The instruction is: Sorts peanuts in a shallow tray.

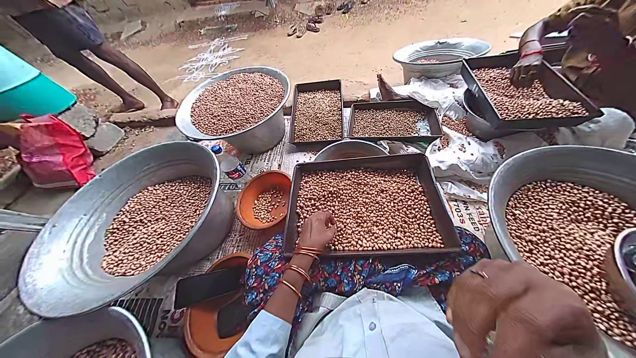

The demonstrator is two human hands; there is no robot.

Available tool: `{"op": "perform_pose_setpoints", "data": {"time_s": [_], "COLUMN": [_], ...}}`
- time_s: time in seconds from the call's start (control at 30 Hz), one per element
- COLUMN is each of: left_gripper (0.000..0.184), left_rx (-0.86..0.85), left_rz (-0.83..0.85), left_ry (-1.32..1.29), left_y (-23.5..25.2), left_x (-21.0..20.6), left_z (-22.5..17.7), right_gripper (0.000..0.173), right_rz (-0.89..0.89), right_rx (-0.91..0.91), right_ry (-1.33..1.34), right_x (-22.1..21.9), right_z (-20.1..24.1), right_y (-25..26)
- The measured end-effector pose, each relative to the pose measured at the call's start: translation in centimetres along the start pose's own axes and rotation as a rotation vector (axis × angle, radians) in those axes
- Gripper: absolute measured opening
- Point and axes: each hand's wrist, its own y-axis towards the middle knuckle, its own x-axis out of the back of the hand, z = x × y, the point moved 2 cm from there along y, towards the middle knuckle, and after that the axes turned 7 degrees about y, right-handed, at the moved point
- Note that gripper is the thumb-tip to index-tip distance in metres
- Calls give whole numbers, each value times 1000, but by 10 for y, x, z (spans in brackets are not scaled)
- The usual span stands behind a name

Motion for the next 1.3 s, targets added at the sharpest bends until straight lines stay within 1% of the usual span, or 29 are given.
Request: {"op": "perform_pose_setpoints", "data": {"time_s": [0.03,0.1,0.13,0.17,0.23,0.27,0.37,0.47,0.5,0.53,0.57,0.6,0.67,0.7,0.73,0.77,0.8,0.87,0.93,0.97,1.0,1.03,1.07,1.13,1.17,1.2,1.23,1.27,1.3], "left_gripper": [26,25,25,24,21,23,26,25,26,27,27,26,29,33,35,36,34,28,27,29,30,31,32,30,30,29,30,29,29], "left_rx": [15,-10,-51,-96,-188,-206,-202,-170,-148,-110,-56,7,117,139,142,138,128,113,116,108,95,79,65,33,26,23,26,27,29], "left_rz": [-38,-37,-9,26,84,120,179,206,194,141,38,-103,-419,-540,-602,-597,-544,-382,-253,-219,-209,-220,-229,-255,-244,-222,-192,-173,-173], "left_ry": [-133,-328,-371,-369,-250,-175,-59,-42,-38,-25,-6,26,103,115,115,102,81,63,77,96,120,138,150,153,160,176,191,197,176], "left_y": [-1,-3,-4,-6,-10,-13,-16,-13,-12,-10,-8,-8,-10,-11,-11,-11,-10,-4,7,14,21,27,34,46,51,57,60,62,62], "left_x": [5,10,9,6,-5,-8,-17,-12,-4,8,24,42,75,86,94,97,98,90,78,72,66,61,57,50,47,44,41,40,40], "left_z": [4,7,4,-3,-22,-32,-48,-46,-40,-30,-16,0,32,45,55,58,56,47,38,35,33,31,28,25,24,25,25,27,28], "right_gripper": [15,16,18,18,17,18,21,24,24,25,25,25,26,26,26,26,26,26,24,23,22,21,22,30,34,37,36,34,31], "right_rz": [-105,-270,-297,-296,-266,-251,-162,-29,15,61,101,137,170,183,199,216,236,305,423,479,498,451,331,-2,-122,-194,-227,-224,-191], "right_rx": [-74,-296,-399,-478,-614,-680,-850,-918,-935,-961,-984,-997,-974,-960,-958,-964,-974,-1018,-1067,-1069,-1043,-971,-843,-539,-427,-347,-312,-334,-399], "right_ry": [-229,-725,-892,-963,-917,-872,-874,-963,-996,-1027,-1053,-1076,-1106,-1115,-1122,-1124,-1127,-1124,-1115,-1112,-1107,-1092,-1070,-1017,-998,-987,-975,-966,-960], "right_x": [7,17,20,23,28,31,39,42,41,40,39,38,37,36,36,36,36,37,37,38,39,40,42,45,46,48,49,50,52], "right_z": [-17,-56,-75,-90,-113,-124,-162,-199,-209,-217,-223,-229,-237,-238,-237,-237,-236,-234,-231,-229,-226,-221,-215,-203,-196,-189,-185,-183,-182], "right_y": [-6,-18,-22,-24,-23,-20,-2,16,22,27,30,31,30,30,31,33,36,42,54,62,71,82,94,117,124,128,126,121,112]}}
